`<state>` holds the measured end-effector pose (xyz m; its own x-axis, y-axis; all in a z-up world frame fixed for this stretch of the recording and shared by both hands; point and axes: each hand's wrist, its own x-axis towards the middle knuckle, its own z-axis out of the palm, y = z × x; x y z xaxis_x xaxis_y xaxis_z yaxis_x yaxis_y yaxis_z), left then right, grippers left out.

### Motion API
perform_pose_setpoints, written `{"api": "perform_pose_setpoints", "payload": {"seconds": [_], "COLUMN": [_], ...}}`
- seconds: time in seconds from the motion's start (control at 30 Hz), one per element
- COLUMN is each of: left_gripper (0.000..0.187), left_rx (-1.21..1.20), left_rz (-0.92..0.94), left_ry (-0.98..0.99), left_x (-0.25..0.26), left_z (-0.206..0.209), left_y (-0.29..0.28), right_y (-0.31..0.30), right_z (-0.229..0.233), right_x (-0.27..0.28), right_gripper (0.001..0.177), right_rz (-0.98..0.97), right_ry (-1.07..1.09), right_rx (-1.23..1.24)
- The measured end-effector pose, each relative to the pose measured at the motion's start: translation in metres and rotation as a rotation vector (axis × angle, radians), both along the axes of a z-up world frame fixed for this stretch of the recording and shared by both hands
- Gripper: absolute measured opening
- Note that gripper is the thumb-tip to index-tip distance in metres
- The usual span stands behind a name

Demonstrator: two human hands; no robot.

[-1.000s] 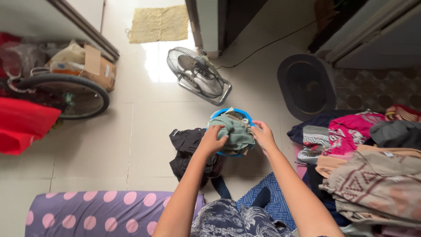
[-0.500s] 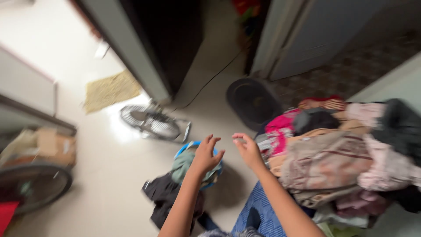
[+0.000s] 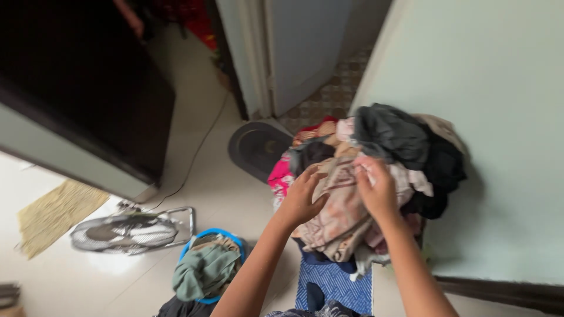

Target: The recorder is sorting through a large pile of clothes on the floor and placing specific items into a blue laundry basket.

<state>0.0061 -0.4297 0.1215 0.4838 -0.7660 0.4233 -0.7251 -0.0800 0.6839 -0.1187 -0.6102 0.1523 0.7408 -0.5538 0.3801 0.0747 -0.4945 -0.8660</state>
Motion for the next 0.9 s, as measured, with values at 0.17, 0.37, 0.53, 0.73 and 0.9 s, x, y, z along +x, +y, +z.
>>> {"api": "perform_pose_setpoints", "payload": {"seconds": [0.17,0.37,0.53,0.73,0.9], "left_gripper": [0.052,0.051,0.057,0.100,0.098], "left_rx": [0.085,0.068,0.095,0.413,0.316], "left_rz": [-0.087,-0.123,-0.082,-0.111,-0.057], "left_ry": [0.078,0.062,0.147,0.226,0.127], "left_x": [-0.025,-0.033,-0.037,-0.061,-0.066], "left_z": [-0.011,-0.014,-0.014,0.007,-0.043], "left_y": [-0.055,-0.080,-0.091,-0.121,-0.136], "right_y": [-0.088,-0.160,-0.263,-0.237,-0.232], "right_z": [-0.017,-0.075,-0.084,0.076,0.152], "right_x": [-0.005,0.027,0.048,0.058,0.030], "right_gripper": [0.047,0.052,0.040,0.062,0.037], "right_rz": [-0.395,-0.450,-0.433,0.063,0.356], "right_ry": [0.067,0.404,0.198,-0.267,-0.500], "right_rx": [-0.595,-0.532,-0.407,0.759,0.646]}}
